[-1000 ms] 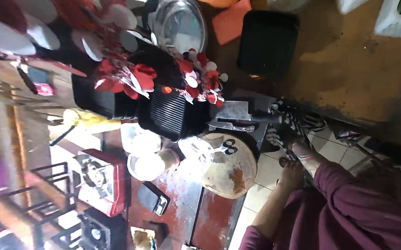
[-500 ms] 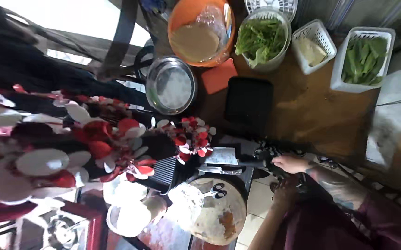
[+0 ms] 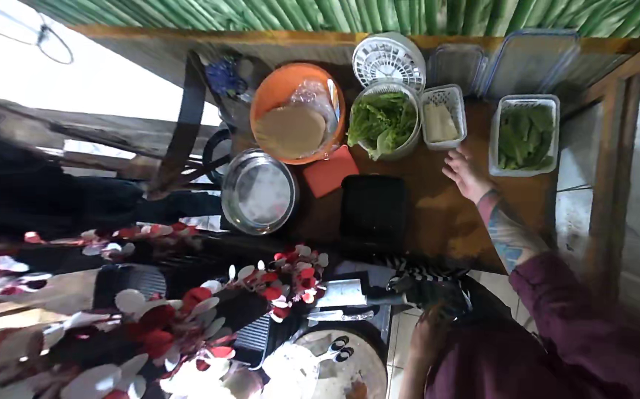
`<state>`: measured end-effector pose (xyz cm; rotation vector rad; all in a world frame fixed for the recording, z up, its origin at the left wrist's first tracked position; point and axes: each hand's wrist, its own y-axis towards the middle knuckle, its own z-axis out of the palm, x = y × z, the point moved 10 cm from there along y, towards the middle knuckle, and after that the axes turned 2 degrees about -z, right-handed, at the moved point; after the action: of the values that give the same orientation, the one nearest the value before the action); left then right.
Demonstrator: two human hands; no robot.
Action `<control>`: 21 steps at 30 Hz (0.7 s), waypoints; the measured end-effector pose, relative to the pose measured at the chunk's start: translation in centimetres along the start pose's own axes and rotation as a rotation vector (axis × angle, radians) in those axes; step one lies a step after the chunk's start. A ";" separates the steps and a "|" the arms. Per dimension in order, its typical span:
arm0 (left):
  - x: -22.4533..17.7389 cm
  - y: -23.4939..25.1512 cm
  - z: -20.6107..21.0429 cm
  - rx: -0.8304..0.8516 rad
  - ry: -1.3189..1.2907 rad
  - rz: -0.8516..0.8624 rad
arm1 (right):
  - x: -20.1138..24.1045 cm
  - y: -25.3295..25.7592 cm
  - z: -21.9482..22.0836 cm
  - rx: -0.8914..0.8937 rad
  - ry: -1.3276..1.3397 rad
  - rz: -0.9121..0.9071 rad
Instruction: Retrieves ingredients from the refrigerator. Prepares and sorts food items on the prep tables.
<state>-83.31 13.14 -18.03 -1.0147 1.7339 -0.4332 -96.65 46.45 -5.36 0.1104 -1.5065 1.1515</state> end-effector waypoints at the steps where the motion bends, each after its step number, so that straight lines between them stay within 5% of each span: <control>1: -0.4 0.0 -0.3 0.004 0.012 -0.001 | -3.4 3.0 -3.1 -0.049 -0.090 -0.193; 3: -0.8 0.2 -0.9 0.005 0.042 -0.001 | -6.8 4.8 -10.4 -0.353 -0.225 -0.451; 5: -1.3 0.3 -1.7 -0.015 0.034 0.004 | -7.5 2.6 -17.5 -0.735 -0.150 -0.527; 8: -2.2 0.2 -2.7 -0.038 -0.031 0.050 | -10.8 3.4 -22.6 -0.806 0.224 -0.239; 15: -4.1 0.7 -3.8 -0.044 -0.038 0.116 | -10.2 8.5 -18.7 -0.522 0.607 -0.210; 19: -6.2 -0.5 -5.7 -0.149 -0.382 0.198 | -8.4 3.0 -12.3 -0.482 0.134 -0.305; 21: -6.6 -0.7 -6.4 -0.190 -0.802 0.243 | -7.4 -1.9 -4.6 -0.248 -0.090 -0.470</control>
<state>-88.02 16.83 -11.06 -0.9171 1.1480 0.2808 -89.84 44.88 -10.91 0.3317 -1.5821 0.5880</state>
